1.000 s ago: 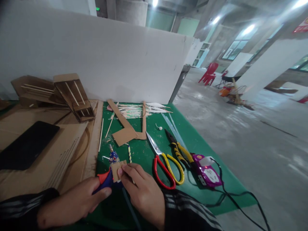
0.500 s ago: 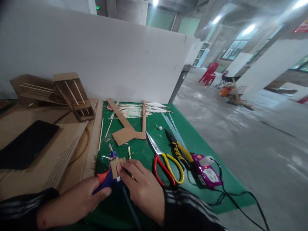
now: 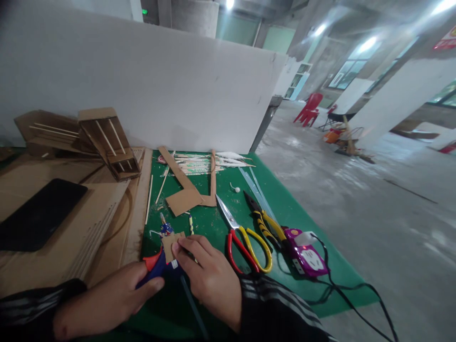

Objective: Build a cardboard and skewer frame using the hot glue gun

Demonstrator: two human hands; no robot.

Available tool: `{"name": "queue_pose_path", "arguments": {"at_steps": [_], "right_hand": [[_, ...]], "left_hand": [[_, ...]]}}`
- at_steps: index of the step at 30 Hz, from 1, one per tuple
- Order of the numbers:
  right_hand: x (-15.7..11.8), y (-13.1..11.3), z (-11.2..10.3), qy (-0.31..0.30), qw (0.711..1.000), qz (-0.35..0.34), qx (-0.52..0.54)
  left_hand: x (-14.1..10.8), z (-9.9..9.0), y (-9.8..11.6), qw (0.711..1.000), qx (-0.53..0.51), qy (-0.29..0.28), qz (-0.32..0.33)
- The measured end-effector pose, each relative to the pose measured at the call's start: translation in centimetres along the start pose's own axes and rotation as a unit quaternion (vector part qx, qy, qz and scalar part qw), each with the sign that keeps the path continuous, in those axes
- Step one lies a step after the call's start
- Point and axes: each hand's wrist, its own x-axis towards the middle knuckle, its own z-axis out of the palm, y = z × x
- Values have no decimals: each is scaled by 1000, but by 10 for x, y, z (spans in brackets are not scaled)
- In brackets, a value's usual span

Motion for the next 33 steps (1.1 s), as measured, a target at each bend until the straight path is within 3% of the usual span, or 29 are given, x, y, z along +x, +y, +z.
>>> {"name": "queue_pose_path", "arguments": {"at_steps": [11, 33], "right_hand": [[1, -1, 3, 30, 1000, 1, 7], [8, 2, 3, 17, 1000, -5, 18]], "left_hand": [[0, 2, -2, 1000, 4, 8, -1], [-1, 2, -2, 1000, 15, -3, -20]]}}
